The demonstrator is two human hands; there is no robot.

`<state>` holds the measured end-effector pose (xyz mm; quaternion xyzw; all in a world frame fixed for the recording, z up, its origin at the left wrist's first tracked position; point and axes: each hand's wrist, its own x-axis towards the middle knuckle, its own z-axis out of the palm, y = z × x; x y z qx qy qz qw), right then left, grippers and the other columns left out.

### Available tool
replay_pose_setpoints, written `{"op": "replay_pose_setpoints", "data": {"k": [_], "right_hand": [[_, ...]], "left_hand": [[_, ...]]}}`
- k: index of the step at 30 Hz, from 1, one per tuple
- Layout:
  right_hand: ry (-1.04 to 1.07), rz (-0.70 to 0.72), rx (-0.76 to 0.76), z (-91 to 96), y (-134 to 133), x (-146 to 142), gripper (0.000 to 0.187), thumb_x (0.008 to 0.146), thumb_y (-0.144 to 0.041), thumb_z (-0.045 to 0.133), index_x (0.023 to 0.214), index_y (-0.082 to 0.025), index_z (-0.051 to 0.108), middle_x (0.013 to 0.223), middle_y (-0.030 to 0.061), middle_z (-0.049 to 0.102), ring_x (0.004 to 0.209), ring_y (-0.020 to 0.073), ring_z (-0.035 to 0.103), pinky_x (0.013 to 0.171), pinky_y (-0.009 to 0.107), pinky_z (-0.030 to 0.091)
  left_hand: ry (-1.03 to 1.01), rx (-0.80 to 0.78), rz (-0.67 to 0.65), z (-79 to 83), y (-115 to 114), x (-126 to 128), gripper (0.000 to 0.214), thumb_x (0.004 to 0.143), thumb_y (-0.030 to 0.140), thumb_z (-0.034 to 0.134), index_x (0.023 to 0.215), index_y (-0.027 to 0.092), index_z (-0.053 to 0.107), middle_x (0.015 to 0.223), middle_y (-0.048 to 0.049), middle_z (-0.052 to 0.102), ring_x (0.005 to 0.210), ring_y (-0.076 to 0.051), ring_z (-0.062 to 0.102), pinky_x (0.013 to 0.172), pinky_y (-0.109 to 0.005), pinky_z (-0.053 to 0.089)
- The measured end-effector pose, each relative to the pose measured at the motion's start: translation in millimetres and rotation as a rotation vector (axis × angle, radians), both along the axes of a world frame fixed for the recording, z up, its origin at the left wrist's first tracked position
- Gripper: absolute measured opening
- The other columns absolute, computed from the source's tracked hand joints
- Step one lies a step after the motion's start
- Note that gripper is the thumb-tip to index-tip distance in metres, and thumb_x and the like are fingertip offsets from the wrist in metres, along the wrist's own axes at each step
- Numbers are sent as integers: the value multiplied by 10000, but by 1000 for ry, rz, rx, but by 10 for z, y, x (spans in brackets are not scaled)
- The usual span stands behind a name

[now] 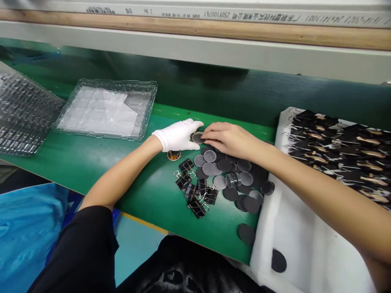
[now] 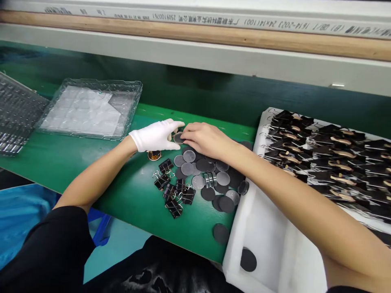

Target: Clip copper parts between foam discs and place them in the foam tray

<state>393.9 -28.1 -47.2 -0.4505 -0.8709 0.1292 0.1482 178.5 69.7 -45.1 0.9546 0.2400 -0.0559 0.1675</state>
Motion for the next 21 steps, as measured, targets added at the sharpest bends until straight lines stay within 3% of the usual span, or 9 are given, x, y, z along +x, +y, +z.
{"op": "replay_pose_setpoints", "data": {"k": [3, 7, 11, 14, 18, 21], "right_hand": [[-94, -139, -83, 92, -241, -31, 231, 985, -337, 693, 1130, -181, 781, 1124, 116, 710, 921, 252, 690, 753, 354, 514], [-137, -124, -89, 96, -496, -215, 313, 944, -409, 762, 1162, -186, 749, 1092, 115, 692, 953, 268, 670, 782, 365, 483], [-247, -311, -110, 87, -560, -372, 374, 946, -430, 751, 1169, -130, 727, 1061, 176, 679, 926, 320, 667, 752, 398, 483], [-247, -407, -202, 124, -556, -384, 354, 962, -393, 729, 1186, -119, 714, 1065, 184, 680, 922, 336, 674, 728, 396, 479], [-117, -394, -179, 210, -584, -470, 369, 977, -454, 714, 1208, -166, 706, 1130, 153, 690, 1014, 327, 675, 801, 395, 482], [-113, -346, -179, 250, -608, -688, 439, 962, -580, 699, 1071, -156, 736, 1083, 152, 720, 1033, 339, 678, 865, 433, 480]], "left_hand": [[-3, 30, 18, -2, -33, 11, 743, 883, 508, 723, 1493, 148, 500, 1356, -149, 602, 1205, -328, 655, 985, -380, 519], [-20, 60, 50, -20, -58, 27, 648, 909, 479, 683, 1465, 184, 530, 1361, -129, 621, 1186, -314, 665, 981, -379, 525], [-34, 63, 83, -35, -54, 33, 814, 894, 482, 701, 1580, 156, 406, 1433, -150, 619, 1265, -326, 641, 1031, -399, 514], [-19, 66, 96, -29, -54, 36, 774, 890, 508, 695, 1538, 155, 464, 1390, -140, 650, 1221, -317, 662, 1024, -400, 519], [-25, 76, 70, -23, -42, 39, 631, 900, 535, 654, 1418, 183, 579, 1311, -126, 661, 1162, -309, 672, 970, -389, 532], [-44, 78, 40, -35, -19, 39, 503, 902, 503, 637, 1309, 208, 636, 1227, -106, 664, 1114, -297, 672, 924, -374, 533]]}}
